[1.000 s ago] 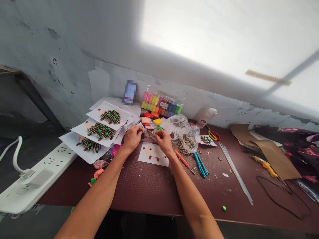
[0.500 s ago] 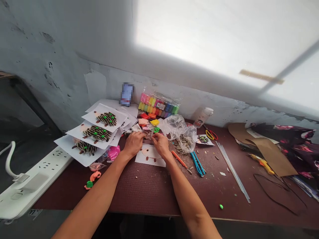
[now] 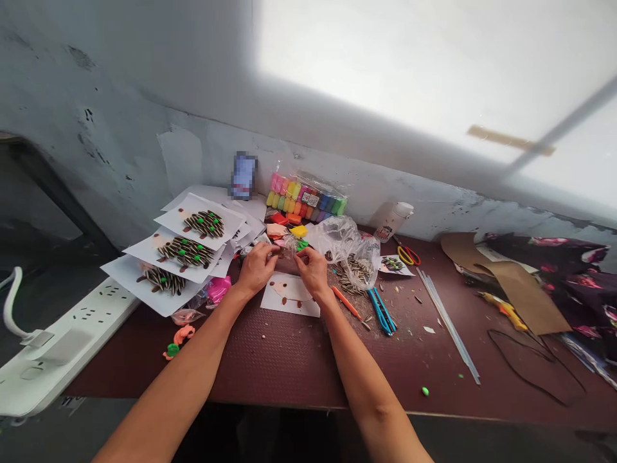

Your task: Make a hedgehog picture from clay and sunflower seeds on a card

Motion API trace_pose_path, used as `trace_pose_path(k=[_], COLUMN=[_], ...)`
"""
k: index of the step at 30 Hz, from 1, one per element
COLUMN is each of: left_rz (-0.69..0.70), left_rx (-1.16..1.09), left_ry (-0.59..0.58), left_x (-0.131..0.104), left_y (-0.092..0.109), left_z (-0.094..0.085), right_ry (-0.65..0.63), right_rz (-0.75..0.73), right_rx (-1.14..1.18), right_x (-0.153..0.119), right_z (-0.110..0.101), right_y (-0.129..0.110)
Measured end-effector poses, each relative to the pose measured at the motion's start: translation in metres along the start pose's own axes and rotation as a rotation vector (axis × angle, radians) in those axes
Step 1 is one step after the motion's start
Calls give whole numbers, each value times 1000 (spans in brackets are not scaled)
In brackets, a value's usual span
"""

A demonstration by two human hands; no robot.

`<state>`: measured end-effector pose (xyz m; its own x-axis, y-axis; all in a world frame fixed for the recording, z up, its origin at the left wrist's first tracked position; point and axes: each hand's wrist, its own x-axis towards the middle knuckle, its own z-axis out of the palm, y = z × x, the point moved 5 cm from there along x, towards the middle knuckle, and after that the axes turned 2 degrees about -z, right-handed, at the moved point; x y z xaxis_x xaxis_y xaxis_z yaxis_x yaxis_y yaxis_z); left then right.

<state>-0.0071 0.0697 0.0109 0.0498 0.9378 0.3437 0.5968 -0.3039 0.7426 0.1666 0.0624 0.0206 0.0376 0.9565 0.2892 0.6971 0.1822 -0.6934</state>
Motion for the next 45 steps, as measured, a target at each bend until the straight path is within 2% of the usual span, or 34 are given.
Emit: trace_pose_path(k=[2, 4, 6, 8, 11, 20, 32, 39, 45], left_rz=[-55, -116, -178, -242, -313, -361, -357, -344, -340], left_rx=[-151, -345, -582, -792, -922, -937, -966, -961, -950], left_ry=[106, 163, 109, -14, -100, -189, -147, -156, -154], left_x=[2, 4, 5, 5, 2, -2, -2, -1, -1], left_y=[-1, -2, -2, 0, 4, 9, 9, 4, 2], left_z=[-7, -11, -10, -5, -3, -1, 0, 2, 3], right_ry=[48, 78, 71, 38, 13, -10, 3, -66, -58], right_rz=[-56, -84, -98, -102, -81, -42, -68, -56, -36], right_rx=[134, 255, 351, 422, 492, 484, 433, 376, 439], right_x=[-1, -2, -3, -3, -1, 2, -1, 1, 2], right_z=[-3, -4, -4, -3, -2, -2, -12, -4, -2], right_y=[-5, -11, -16, -19, -19, -11, -22, -17, -13])
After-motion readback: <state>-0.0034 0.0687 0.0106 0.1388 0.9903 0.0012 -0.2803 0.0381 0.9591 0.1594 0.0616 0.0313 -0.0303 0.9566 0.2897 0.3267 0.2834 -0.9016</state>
